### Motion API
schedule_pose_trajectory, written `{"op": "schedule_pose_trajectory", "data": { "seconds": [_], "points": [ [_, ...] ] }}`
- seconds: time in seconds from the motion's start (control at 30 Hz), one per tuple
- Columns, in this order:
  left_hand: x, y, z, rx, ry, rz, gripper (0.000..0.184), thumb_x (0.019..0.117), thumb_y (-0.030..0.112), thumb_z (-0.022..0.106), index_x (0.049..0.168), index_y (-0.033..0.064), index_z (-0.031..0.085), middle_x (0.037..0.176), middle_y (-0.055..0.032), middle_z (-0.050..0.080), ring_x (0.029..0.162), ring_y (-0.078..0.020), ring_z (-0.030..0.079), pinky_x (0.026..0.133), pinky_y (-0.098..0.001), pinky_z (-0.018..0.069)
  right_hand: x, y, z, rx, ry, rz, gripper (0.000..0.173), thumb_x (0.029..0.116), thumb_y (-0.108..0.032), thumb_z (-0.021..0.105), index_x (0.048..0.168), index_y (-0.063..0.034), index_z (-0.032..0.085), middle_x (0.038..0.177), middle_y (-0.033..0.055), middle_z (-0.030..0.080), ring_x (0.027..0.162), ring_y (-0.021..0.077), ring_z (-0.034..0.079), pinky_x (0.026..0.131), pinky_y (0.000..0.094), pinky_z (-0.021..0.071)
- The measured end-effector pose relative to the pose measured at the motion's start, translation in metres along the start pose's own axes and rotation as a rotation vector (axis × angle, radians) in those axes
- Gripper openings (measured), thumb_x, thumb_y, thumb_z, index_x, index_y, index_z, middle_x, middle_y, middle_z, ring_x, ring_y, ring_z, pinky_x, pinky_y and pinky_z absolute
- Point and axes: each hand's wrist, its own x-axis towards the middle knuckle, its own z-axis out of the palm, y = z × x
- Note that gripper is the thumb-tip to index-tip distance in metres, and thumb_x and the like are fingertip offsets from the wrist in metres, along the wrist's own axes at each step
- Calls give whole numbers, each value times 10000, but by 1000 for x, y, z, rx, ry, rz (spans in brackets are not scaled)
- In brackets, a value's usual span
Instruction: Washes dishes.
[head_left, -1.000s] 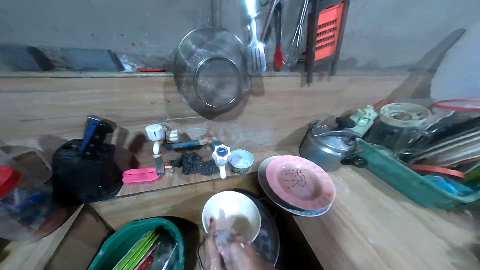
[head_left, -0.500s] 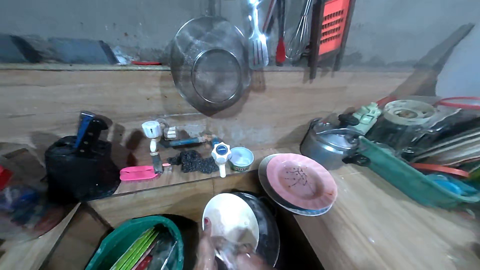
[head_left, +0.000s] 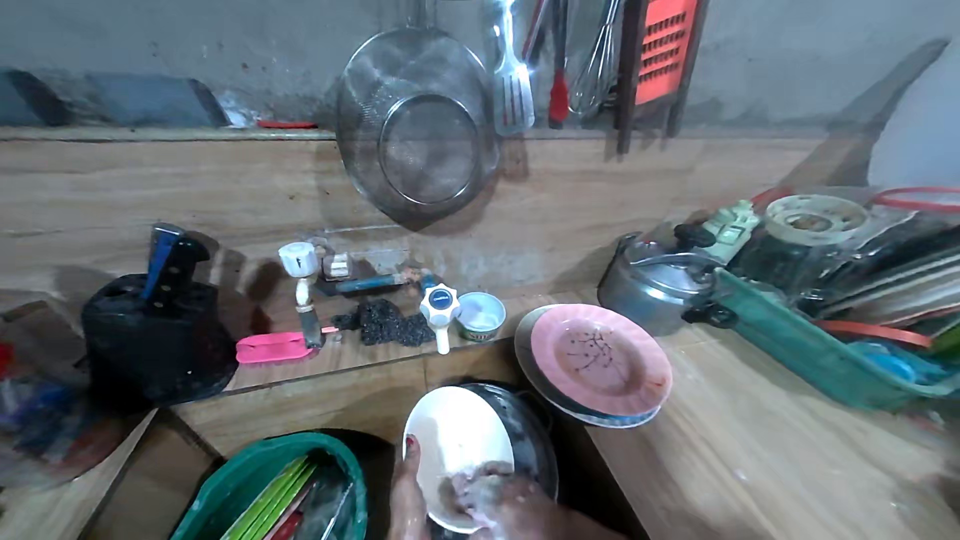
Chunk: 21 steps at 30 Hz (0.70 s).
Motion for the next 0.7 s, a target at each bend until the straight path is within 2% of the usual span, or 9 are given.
{"op": "schedule_pose_trajectory", "data": {
  "seconds": [0.07, 0.13, 0.2, 0.3, 0.4, 0.47, 0.5, 0.6, 0.7],
  "points": [
    [5, -5, 2, 58, -31, 2, 543, 1117, 360, 356, 1546, 27, 365, 1495, -230, 486, 1344, -297, 521, 1098, -494, 450, 0, 55, -9, -62, 36, -205, 417, 1010, -390, 617, 1254, -67, 720, 1363, 115, 674, 1354, 302, 570, 1225, 544, 318],
    [7, -5, 5, 77, -57, -9, 541, 1116, 366, 361, 1542, 33, 390, 1505, -220, 486, 1364, -296, 508, 1118, -499, 431, 19, 70, -47, -128, -169, -111, 449, 1054, -309, 514, 1379, -21, 629, 1528, 165, 526, 1516, 357, 348, 1286, 566, 113],
    [6, 3, 7, 29, -36, -18, 520, 1119, 373, 354, 1520, 48, 410, 1435, -216, 539, 1274, -287, 573, 1036, -487, 493, 42, 62, -68, -208, -232, -53, 487, 1085, -295, 430, 1460, -3, 538, 1585, 160, 458, 1550, 345, 279, 1279, 585, 61],
    [4, 9, 5, -76, -6, 7, 497, 1127, 348, 313, 1516, 53, 408, 1370, -183, 579, 1173, -212, 627, 967, -411, 542, 39, 35, -48, -94, -228, 56, 476, 1061, -255, 468, 1451, 6, 551, 1558, 175, 489, 1523, 345, 340, 1284, 569, 91],
    [2, 9, 6, -141, -7, 5, 494, 1131, 343, 287, 1507, 44, 405, 1317, -164, 602, 1112, -174, 642, 928, -376, 553, 29, -5, -33, 203, -365, 241, 445, 1071, -271, 498, 1385, 29, 594, 1456, 246, 559, 1418, 409, 464, 1207, 575, 301],
    [2, 7, 5, -133, -17, -3, 489, 1131, 355, 279, 1464, 35, 440, 1208, -138, 646, 1009, -149, 673, 854, -351, 580, 36, -22, -34, 348, -381, 241, 432, 1092, -249, 452, 1367, 53, 594, 1415, 269, 580, 1375, 401, 509, 1175, 560, 346],
    [3, 6, 5, -110, -28, -5, 488, 1131, 352, 273, 1454, 27, 441, 1170, -136, 651, 973, -144, 675, 829, -343, 581, 42, -22, -31, 361, -388, 208, 432, 1100, -229, 426, 1367, 71, 583, 1422, 283, 567, 1386, 412, 496, 1185, 568, 331],
    [3, 3, 6, -82, -96, -3, 502, 1132, 344, 255, 1486, 20, 402, 1252, -158, 626, 1067, -177, 646, 902, -365, 552, 59, -17, -25, 233, -284, 194, 448, 1090, -248, 434, 1377, 62, 582, 1449, 266, 556, 1421, 408, 461, 1226, 571, 268],
    [1, -2, 10, -113, -43, 44, 509, 1125, 356, 304, 1521, 47, 388, 1359, -177, 591, 1176, -212, 630, 979, -399, 544, 67, -9, -38, 58, -202, 338, 553, 1078, -347, 411, 1531, -33, 460, 1624, 177, 387, 1555, 347, 251, 1279, 563, 106]
  ]
}}
